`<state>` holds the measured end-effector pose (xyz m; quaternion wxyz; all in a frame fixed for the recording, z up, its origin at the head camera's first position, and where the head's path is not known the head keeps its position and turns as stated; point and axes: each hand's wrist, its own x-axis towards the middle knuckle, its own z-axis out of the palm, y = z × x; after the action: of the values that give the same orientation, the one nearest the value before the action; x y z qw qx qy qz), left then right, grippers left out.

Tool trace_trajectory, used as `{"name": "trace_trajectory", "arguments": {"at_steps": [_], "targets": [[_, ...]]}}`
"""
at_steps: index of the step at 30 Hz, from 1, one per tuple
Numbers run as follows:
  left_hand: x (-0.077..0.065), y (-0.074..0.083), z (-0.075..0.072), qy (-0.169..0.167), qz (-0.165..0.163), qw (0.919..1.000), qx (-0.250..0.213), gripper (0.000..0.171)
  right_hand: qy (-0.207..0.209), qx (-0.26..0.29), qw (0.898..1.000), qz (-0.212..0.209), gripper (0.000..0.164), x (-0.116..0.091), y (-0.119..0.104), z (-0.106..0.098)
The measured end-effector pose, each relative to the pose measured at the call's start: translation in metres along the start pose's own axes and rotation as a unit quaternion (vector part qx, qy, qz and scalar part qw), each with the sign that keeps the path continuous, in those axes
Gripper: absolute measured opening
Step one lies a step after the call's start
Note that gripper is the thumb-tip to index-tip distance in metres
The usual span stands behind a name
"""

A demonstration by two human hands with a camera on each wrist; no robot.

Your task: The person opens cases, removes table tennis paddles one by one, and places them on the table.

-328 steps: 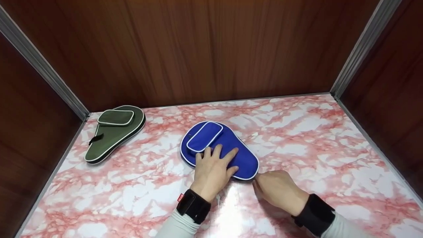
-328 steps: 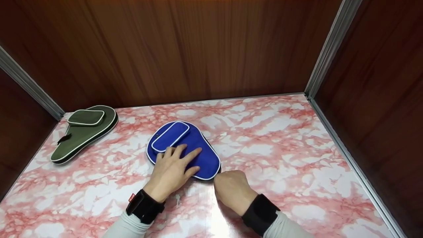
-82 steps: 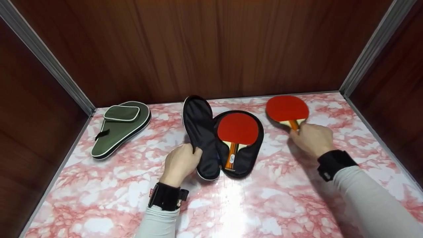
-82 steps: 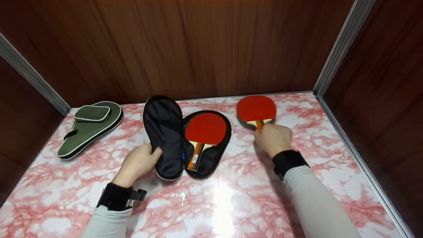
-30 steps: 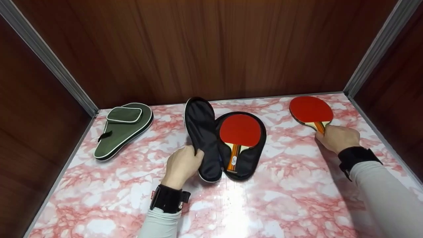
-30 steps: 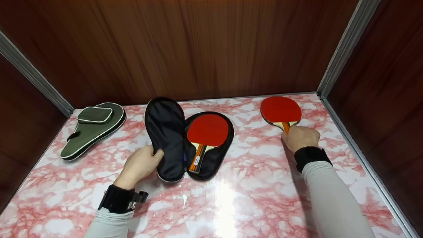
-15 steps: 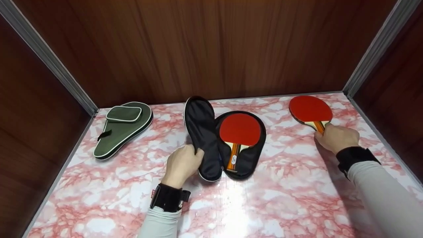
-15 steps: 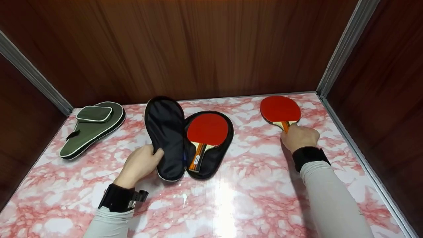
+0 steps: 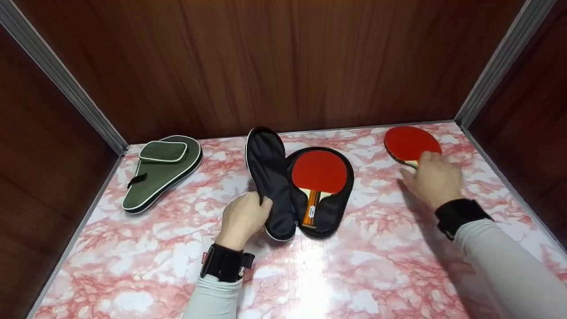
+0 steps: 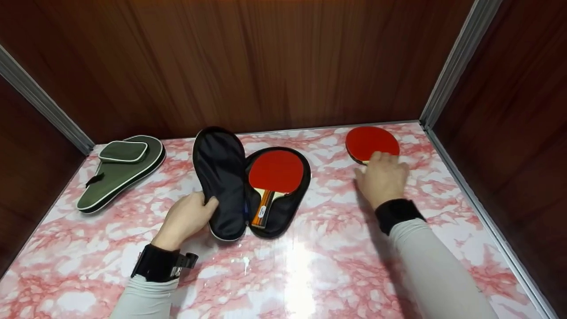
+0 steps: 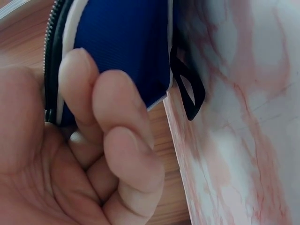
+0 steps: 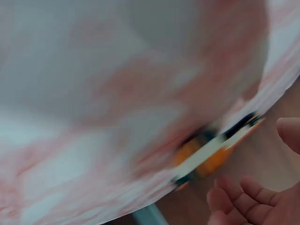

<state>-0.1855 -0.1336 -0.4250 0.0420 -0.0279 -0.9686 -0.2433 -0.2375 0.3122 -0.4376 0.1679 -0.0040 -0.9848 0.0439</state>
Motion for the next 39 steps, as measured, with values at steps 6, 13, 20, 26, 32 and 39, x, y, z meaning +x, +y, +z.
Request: {"name": "trace_trajectory", "arguments": {"at_steps": [6, 13, 20, 26, 32, 39], "targets": [[-0.002, 0.002, -0.001, 0.001, 0.006, 1.0000, -0.001, 0.040, 0.050, 0.035, 0.993, -0.099, 0.055, -0.015, -0.052, -0.001], [-0.001, 0.005, -0.001, 0.004, 0.014, 0.9999, 0.004, 0.041, -0.010, 0.085, 0.982, -0.167, 0.068, -0.041, -0.119, 0.005], [-0.001, 0.005, 0.000, 0.003, 0.018, 0.9998, 0.010, 0.039, 0.004, 0.086, 0.973, -0.215, 0.060, -0.058, -0.166, 0.011], [-0.001, 0.005, 0.000, 0.005, 0.020, 0.9997, 0.012, 0.040, 0.012, 0.081, 0.975, -0.205, 0.060, -0.060, -0.189, 0.009], [-0.002, 0.006, -0.001, -0.002, 0.009, 0.9999, 0.007, 0.041, 0.004, 0.069, 0.982, -0.175, 0.066, -0.058, -0.200, 0.008], [-0.003, 0.006, 0.000, -0.002, 0.010, 0.9999, 0.006, 0.041, -0.025, 0.047, 0.986, -0.159, 0.072, -0.057, -0.209, 0.008]]}}
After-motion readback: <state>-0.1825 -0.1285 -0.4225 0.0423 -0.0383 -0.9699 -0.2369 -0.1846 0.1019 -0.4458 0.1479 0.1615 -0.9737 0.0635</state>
